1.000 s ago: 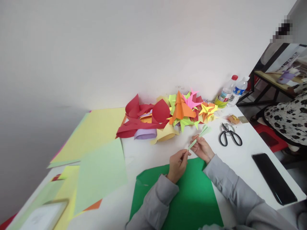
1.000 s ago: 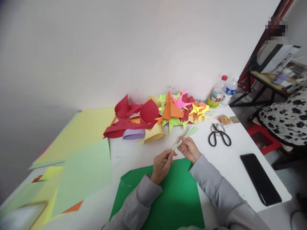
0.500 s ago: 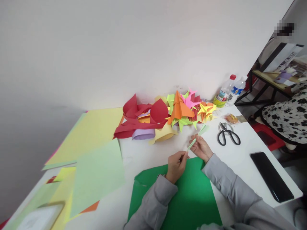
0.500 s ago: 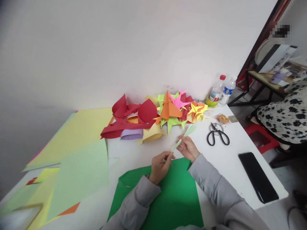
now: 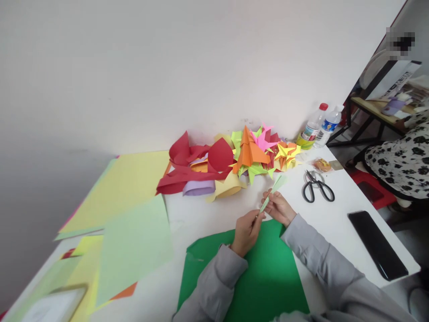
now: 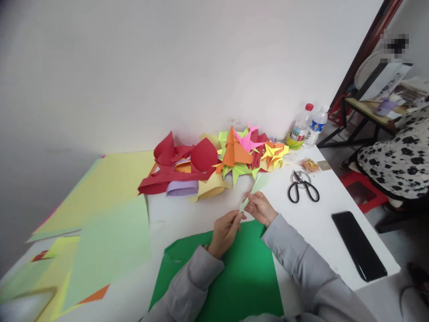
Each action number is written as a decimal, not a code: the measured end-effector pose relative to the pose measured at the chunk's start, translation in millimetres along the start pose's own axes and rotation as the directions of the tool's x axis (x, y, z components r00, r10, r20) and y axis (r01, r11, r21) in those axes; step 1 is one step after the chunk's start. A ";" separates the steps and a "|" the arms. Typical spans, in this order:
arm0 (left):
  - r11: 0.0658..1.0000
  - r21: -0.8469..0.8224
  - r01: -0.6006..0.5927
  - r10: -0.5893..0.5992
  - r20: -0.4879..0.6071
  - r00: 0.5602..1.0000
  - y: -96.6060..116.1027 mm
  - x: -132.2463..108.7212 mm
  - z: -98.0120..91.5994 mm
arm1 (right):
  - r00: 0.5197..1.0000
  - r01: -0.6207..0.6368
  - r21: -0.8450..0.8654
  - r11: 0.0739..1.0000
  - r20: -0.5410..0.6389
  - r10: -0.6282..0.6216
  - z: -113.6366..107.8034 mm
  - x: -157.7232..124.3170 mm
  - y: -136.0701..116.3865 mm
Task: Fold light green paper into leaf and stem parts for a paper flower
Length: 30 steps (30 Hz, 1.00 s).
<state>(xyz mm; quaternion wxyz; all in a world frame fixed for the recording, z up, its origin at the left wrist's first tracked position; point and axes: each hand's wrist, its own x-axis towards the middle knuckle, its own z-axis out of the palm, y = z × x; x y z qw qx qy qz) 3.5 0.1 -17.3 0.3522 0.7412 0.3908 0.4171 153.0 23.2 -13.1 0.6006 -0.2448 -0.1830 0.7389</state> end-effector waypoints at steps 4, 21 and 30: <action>0.996 0.058 -0.064 0.066 -0.047 0.997 0.6 0.1 -1.6 | 1.000 0.002 -0.017 1.000 0.003 -0.002 -0.3 -0.2 1.3; 0.990 0.127 -0.061 0.073 -0.089 0.993 -4.9 -0.5 1.8 | 1.000 0.001 -0.099 0.995 0.006 -0.001 1.9 -1.8 1.4; 0.990 0.137 -0.031 0.043 -0.084 0.996 -2.1 -0.4 0.8 | 1.000 0.008 -0.168 0.986 0.024 -0.005 -1.1 -1.2 3.3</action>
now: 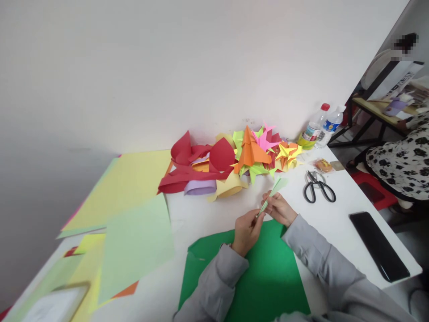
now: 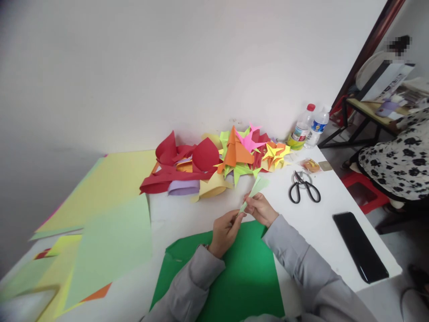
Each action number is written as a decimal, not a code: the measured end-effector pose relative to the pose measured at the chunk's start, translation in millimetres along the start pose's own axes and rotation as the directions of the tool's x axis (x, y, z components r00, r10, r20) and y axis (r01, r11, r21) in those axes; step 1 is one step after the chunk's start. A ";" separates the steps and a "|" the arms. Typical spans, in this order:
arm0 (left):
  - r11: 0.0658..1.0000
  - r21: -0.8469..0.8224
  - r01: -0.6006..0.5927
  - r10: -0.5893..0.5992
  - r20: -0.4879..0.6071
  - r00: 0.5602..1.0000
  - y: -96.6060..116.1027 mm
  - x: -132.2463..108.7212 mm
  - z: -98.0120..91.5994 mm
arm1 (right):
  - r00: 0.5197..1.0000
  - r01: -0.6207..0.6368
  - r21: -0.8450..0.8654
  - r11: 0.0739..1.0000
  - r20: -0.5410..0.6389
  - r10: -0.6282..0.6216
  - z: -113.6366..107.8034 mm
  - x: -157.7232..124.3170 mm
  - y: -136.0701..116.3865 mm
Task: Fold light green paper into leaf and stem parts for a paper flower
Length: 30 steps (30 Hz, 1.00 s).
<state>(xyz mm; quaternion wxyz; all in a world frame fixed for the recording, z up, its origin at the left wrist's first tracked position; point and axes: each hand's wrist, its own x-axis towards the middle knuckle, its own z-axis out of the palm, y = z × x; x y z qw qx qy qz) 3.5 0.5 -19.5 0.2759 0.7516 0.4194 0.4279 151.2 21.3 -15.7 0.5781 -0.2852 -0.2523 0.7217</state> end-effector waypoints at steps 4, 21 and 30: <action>1.000 0.001 0.002 -0.002 -0.022 1.000 -1.7 0.2 1.9 | 1.000 -0.002 -0.053 0.999 0.017 0.003 1.2 0.0 1.1; 0.999 -0.026 -0.038 0.038 0.007 0.999 -0.5 1.7 -0.8 | 0.998 -0.028 -0.248 0.968 0.053 0.043 3.6 -1.5 4.3; 0.996 -0.090 0.021 -0.020 0.018 1.000 0.6 2.0 -2.6 | 0.999 -0.032 -0.220 0.975 0.031 0.040 1.1 -1.5 5.4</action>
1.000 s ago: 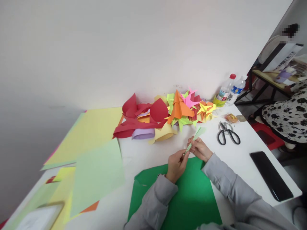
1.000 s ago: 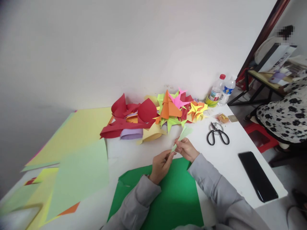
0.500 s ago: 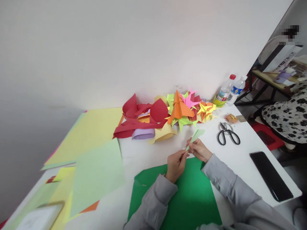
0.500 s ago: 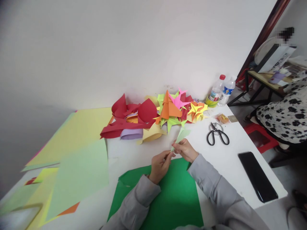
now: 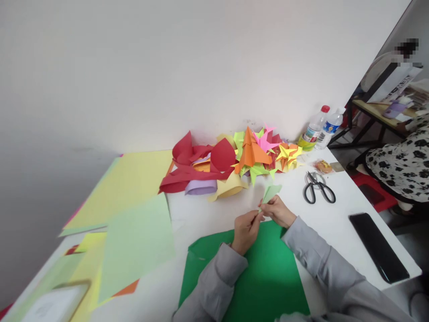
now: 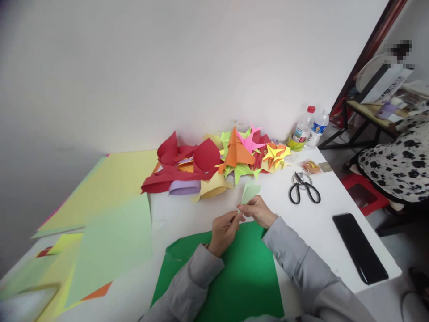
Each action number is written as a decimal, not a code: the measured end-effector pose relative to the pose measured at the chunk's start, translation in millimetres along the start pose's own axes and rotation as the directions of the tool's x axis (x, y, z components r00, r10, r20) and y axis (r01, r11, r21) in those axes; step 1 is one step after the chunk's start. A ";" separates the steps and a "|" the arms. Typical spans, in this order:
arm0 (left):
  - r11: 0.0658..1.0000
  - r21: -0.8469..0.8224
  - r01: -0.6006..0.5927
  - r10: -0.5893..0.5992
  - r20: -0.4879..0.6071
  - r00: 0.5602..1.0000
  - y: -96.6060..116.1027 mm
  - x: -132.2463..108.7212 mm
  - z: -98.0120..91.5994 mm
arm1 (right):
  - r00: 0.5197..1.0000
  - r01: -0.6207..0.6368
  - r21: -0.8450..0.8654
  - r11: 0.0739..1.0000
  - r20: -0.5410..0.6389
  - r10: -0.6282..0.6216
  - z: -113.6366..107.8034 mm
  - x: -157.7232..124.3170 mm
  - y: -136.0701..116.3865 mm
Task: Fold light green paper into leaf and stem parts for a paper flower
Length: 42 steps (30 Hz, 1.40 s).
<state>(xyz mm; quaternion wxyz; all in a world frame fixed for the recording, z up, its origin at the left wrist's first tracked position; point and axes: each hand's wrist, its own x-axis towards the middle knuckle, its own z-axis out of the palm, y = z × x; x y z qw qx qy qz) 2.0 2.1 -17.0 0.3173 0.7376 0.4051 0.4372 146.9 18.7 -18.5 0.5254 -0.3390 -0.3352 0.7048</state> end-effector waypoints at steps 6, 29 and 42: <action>0.999 0.000 -0.044 0.044 -0.023 0.999 -0.1 -0.7 2.4 | 0.996 0.042 0.084 0.996 -0.087 -0.035 0.7 -0.2 0.2; 0.957 0.089 -0.278 0.273 0.058 0.960 3.8 -2.7 9.0 | 0.997 0.055 0.537 0.842 -0.071 -0.020 -3.4 0.5 -8.8; 0.999 -0.023 -0.049 0.052 0.157 0.986 6.1 -3.2 8.9 | 0.996 0.047 0.529 0.847 -0.086 -0.002 -2.0 0.5 -7.2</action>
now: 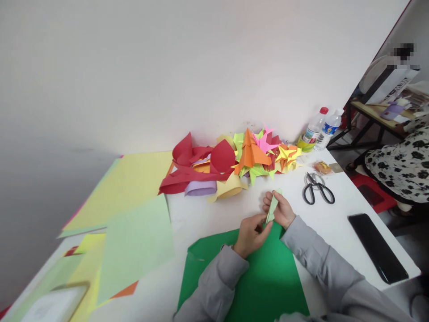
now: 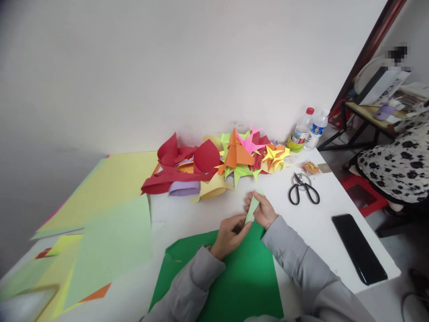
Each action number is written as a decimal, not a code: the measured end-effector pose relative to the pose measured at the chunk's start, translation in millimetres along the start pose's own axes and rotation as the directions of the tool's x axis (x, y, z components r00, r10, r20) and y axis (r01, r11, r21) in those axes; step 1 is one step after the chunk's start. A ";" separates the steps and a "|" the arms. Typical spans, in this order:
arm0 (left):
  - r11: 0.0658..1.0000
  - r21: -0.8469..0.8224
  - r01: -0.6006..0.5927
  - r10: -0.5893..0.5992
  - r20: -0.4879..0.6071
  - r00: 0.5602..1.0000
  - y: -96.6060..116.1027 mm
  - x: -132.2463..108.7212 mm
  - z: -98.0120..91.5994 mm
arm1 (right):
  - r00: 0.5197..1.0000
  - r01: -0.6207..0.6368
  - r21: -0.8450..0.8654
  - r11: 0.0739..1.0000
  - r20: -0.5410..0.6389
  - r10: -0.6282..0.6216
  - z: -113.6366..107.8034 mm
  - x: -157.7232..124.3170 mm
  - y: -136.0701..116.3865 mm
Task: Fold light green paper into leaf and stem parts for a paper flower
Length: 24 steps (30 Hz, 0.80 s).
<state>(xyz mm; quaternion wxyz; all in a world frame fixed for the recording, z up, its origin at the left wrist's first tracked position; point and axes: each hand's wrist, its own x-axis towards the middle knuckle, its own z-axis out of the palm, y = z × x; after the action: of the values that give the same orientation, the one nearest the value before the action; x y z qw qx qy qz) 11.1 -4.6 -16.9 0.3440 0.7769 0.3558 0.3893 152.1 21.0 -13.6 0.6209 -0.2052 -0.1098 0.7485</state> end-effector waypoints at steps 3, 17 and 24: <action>0.995 -0.075 0.065 -0.065 -0.008 0.998 0.4 0.4 0.2 | 1.000 -0.009 -0.014 1.000 0.007 0.009 1.4 -0.7 0.8; 0.978 0.169 -0.119 0.138 -0.104 0.985 -2.3 -1.6 3.7 | 0.993 -0.019 0.005 1.000 0.118 0.018 5.2 -4.8 2.2; 0.970 0.193 -0.149 0.174 -0.121 0.977 -0.4 -1.9 3.1 | 0.990 0.003 -0.033 0.999 0.141 0.001 5.1 -5.9 2.8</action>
<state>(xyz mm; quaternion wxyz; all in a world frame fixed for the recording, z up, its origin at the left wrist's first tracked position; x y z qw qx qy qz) 12.8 -6.8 -19.4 0.2132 0.8030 0.3481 0.4341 148.2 15.1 -9.3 0.6086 -0.1619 -0.1658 0.7589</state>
